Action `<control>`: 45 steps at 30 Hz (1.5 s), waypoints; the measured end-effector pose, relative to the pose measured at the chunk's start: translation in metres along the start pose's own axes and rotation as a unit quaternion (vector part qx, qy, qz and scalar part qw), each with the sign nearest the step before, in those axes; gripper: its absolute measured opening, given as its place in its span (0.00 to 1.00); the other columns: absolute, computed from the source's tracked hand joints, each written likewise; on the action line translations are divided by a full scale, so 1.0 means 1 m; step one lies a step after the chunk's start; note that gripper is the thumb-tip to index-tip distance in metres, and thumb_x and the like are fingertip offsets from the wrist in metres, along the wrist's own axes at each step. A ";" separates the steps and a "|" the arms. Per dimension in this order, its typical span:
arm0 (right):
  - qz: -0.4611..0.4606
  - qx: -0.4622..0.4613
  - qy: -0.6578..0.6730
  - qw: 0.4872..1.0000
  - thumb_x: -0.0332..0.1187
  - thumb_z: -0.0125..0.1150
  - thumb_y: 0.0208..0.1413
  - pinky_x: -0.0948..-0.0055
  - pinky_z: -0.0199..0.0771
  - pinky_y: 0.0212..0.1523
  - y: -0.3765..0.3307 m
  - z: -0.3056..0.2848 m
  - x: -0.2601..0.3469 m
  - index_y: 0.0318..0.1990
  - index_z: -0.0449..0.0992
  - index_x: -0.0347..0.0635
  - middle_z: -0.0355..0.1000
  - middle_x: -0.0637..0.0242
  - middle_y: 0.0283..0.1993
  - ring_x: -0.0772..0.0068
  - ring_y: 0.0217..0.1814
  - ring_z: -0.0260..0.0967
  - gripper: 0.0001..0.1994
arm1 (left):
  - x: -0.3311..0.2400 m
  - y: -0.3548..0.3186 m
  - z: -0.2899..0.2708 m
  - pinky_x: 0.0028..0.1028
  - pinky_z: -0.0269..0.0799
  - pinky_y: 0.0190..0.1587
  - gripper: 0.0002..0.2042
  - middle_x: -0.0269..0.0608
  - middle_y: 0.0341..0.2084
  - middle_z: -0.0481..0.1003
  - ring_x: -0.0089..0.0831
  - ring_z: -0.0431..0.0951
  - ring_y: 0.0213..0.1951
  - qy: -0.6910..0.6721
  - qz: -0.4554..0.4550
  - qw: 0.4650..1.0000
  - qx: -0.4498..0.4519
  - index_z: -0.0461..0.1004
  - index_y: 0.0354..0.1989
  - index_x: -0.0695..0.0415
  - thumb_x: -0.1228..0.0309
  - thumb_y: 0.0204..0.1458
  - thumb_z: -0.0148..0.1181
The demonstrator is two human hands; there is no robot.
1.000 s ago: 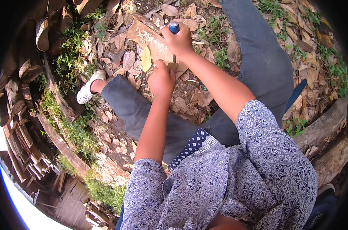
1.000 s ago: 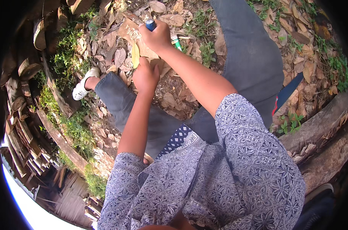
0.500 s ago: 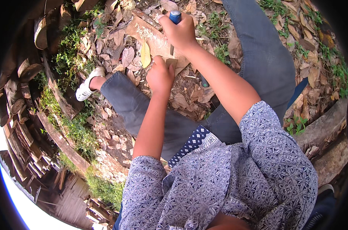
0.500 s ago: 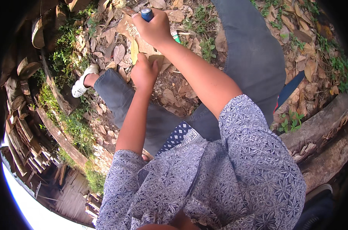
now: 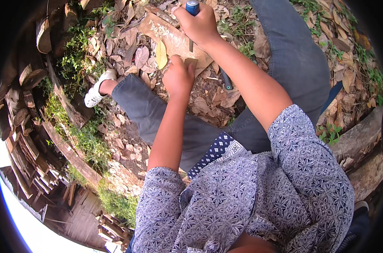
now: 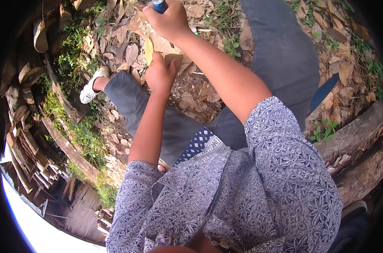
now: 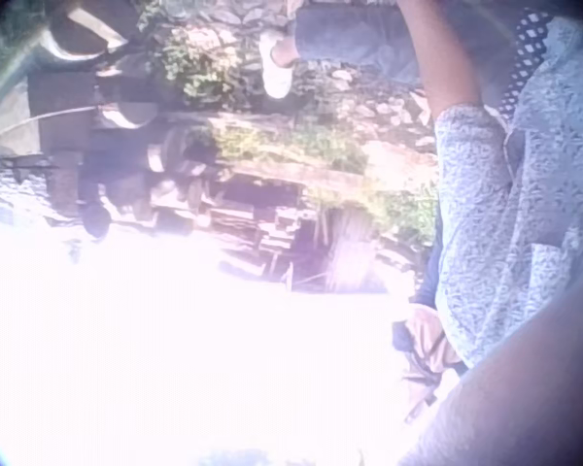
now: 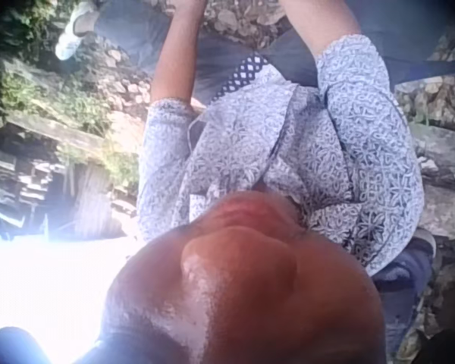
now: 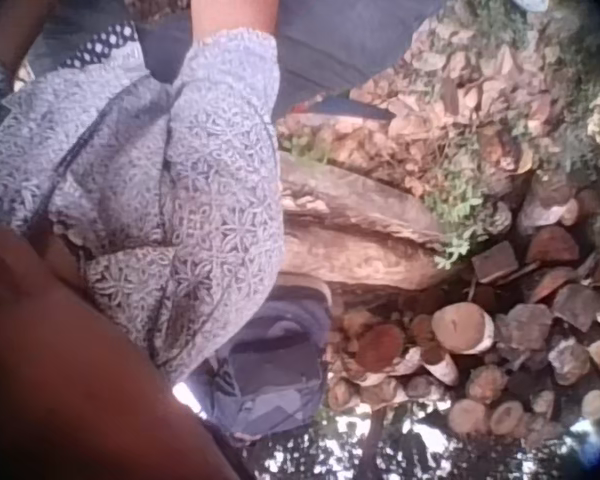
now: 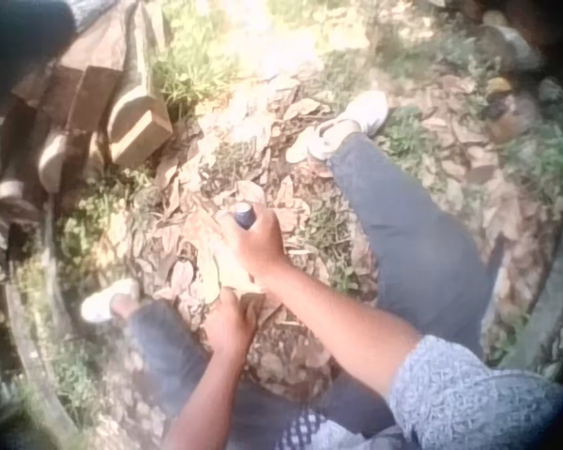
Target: The person sits on the ground and uses a chisel and hammer to carve a small piece of wood. They repeatedly strike the chisel to remove wood shavings and shape the piece.
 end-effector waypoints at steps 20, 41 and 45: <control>0.165 -0.065 -0.088 0.980 0.40 0.65 0.50 0.64 0.65 0.24 -0.038 -0.035 -0.115 0.17 0.72 0.40 0.68 0.67 0.15 0.74 0.19 0.65 0.17 | -0.008 0.005 0.005 0.51 0.77 0.31 0.22 0.56 0.26 0.79 0.57 0.82 0.28 -0.013 0.020 1.000 -0.015 0.64 0.40 0.59 0.61 0.49 0.71; 0.056 0.023 -0.064 0.996 0.41 0.64 0.52 0.65 0.64 0.25 -0.005 0.011 -0.028 0.18 0.71 0.41 0.68 0.71 0.16 0.78 0.20 0.63 0.17 | 0.005 -0.001 0.002 0.49 0.77 0.30 0.22 0.54 0.28 0.79 0.56 0.82 0.29 -0.002 0.007 1.000 -0.025 0.63 0.40 0.59 0.61 0.50 0.71; 0.057 0.023 -0.066 0.996 0.39 0.65 0.54 0.69 0.64 0.21 0.009 -0.002 -0.052 0.17 0.71 0.44 0.68 0.73 0.16 0.79 0.17 0.64 0.17 | -0.003 0.003 0.000 0.49 0.77 0.30 0.22 0.55 0.28 0.79 0.56 0.82 0.29 0.000 0.007 1.000 -0.011 0.63 0.40 0.59 0.61 0.50 0.71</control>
Point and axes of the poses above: each hand's wrist, its own y-axis towards the middle knuckle, its own z-axis out of the palm, x = y × z, the point moved 10 cm from there along y, towards the middle knuckle
